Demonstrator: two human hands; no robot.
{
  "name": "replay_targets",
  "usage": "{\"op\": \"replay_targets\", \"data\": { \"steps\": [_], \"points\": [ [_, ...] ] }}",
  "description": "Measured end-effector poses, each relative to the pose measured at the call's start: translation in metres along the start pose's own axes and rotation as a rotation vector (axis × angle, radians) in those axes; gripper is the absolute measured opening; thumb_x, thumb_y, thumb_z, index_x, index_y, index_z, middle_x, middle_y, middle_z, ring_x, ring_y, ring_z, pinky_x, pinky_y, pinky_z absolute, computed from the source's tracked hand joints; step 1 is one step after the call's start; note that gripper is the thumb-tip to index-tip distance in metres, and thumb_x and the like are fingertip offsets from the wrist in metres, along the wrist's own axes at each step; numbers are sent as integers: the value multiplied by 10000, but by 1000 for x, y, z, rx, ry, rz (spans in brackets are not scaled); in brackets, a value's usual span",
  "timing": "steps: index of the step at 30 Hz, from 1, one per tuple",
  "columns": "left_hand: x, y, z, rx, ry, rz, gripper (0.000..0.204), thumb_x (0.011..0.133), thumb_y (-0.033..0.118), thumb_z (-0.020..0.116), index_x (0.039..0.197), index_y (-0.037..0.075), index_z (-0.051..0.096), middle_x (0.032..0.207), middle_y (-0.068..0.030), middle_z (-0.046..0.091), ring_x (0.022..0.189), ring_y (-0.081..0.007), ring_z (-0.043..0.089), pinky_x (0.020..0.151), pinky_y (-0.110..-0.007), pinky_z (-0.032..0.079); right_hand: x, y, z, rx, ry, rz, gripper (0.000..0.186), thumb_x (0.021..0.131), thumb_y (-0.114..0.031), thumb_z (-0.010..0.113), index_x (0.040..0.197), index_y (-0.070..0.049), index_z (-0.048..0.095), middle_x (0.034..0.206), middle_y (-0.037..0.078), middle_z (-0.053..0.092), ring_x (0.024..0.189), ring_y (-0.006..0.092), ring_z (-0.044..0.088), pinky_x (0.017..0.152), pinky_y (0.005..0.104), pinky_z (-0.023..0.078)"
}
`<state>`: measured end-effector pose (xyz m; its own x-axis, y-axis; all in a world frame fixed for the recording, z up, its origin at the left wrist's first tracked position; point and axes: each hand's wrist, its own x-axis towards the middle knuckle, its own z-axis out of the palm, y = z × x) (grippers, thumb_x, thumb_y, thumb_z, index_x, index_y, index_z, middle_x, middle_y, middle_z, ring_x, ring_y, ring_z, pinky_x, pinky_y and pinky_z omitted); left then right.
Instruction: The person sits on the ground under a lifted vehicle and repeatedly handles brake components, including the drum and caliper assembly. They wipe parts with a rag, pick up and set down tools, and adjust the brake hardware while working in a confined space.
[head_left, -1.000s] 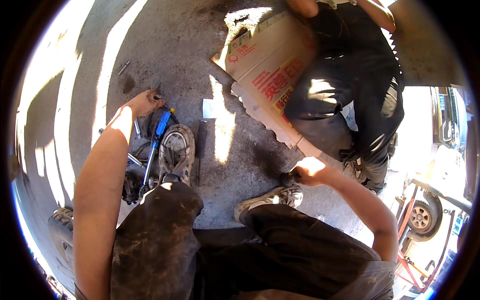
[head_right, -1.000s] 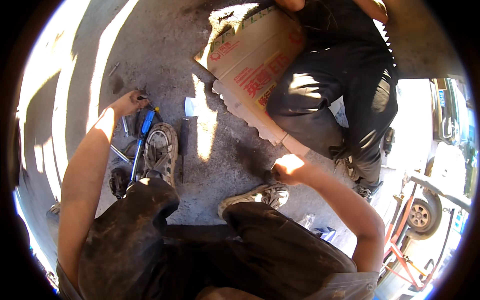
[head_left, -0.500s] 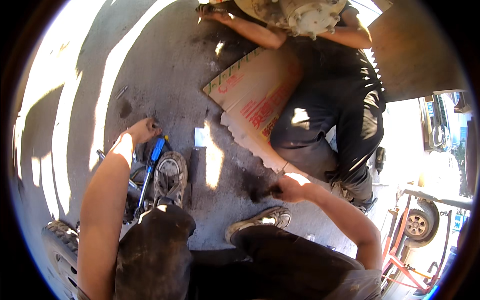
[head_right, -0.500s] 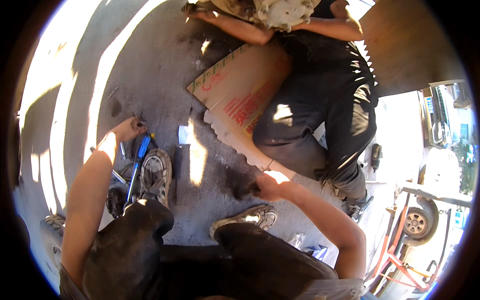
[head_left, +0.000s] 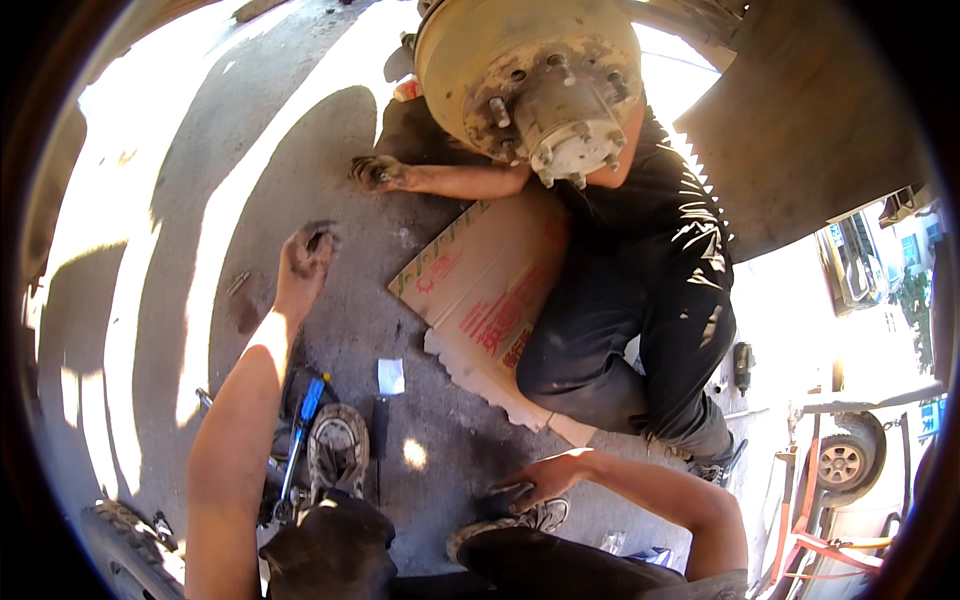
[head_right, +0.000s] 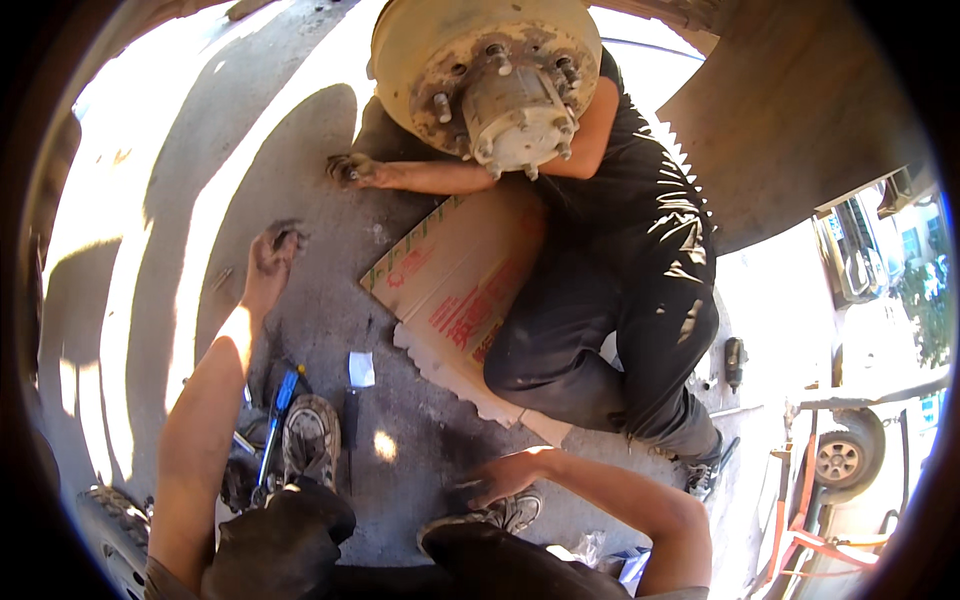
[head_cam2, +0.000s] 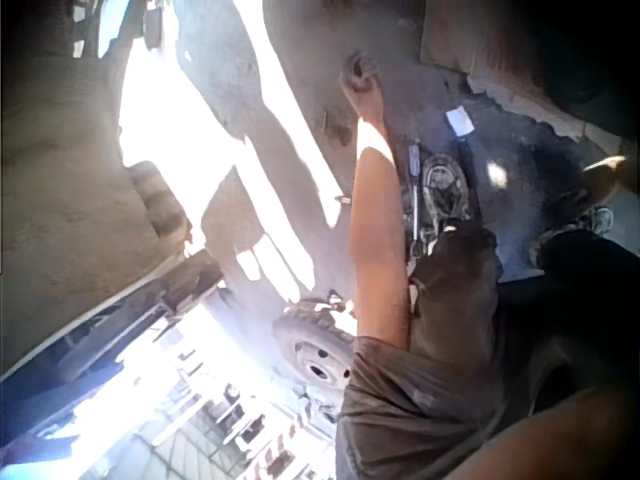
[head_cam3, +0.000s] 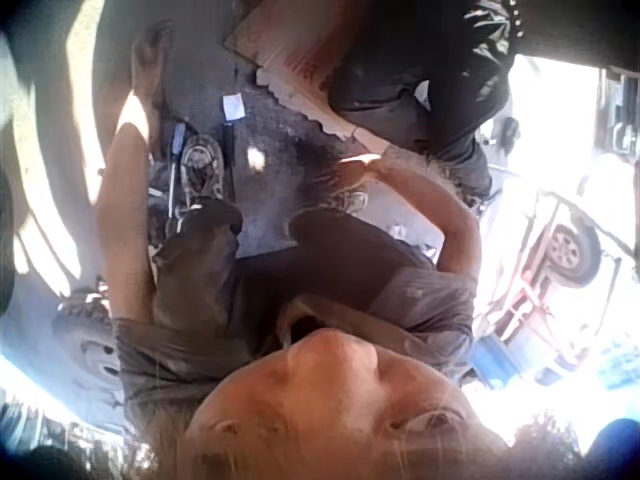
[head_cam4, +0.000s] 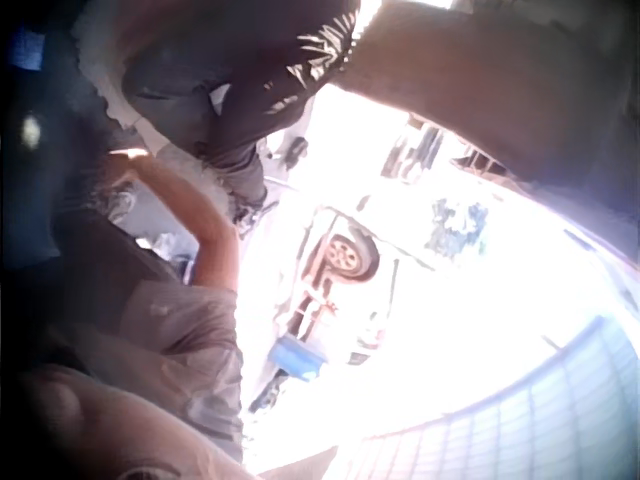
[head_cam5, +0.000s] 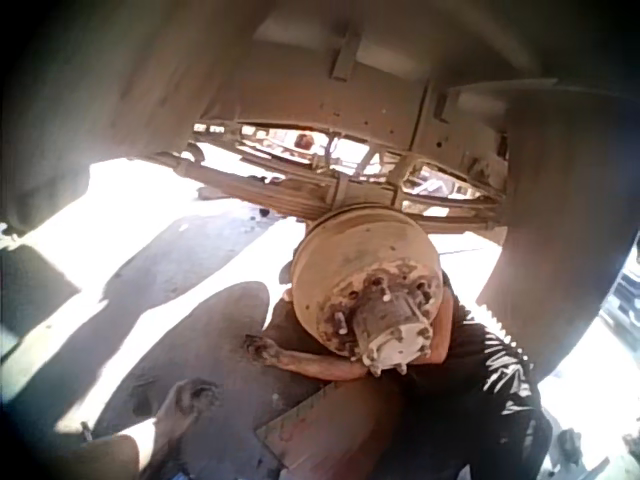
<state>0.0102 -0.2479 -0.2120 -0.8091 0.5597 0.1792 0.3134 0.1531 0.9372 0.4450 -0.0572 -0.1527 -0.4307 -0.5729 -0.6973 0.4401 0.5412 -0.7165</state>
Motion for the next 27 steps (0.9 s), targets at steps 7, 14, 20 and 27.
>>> {"op": "replay_targets", "data": {
  "steps": [7, 14, 20, 27],
  "points": [
    [85, 158, 85, -253, 125, 321, 596, 944, 413, 579, 1374, 31, 423, 1281, -229, 515, 1138, -324, 537, 914, -428, 463, -87, -129, -174, -86, 178, 4, 507, 920, -355, 653, 1286, -18, 560, 1169, 168, 649, 1083, 236, 616, 933, 340, 484],
    [139, 172, 125, 159, 417, 651, 741, 969, 460, 490, 1486, -7, 237, 1466, -283, 291, 1340, -440, 323, 1110, -499, 282, -187, -185, -334, -298, 1988, -955, 391, 954, -301, 522, 1094, 44, 639, 1004, 93, 667, 993, 190, 601, 915, 341, 437],
    [174, 151, 163, 104, 523, 821, 797, 981, 518, 434, 1511, -18, 173, 1501, -319, 206, 1384, -465, 259, 1113, -513, 270, -177, -148, -454, -1070, 2058, -522, 479, 952, -349, 542, 1247, 27, 570, 1281, 172, 566, 1173, 275, 540, 1032, 328, 375],
    [196, 161, 142, 226, 554, 1065, 674, 989, 462, 460, 1471, 14, 313, 1448, -236, 380, 1354, -419, 338, 1073, -492, 347, -144, -162, -431, -409, 2103, -753, 392, 954, -276, 541, 1178, 36, 620, 1163, 124, 632, 1085, 203, 583, 982, 299, 408]
  ]
}}
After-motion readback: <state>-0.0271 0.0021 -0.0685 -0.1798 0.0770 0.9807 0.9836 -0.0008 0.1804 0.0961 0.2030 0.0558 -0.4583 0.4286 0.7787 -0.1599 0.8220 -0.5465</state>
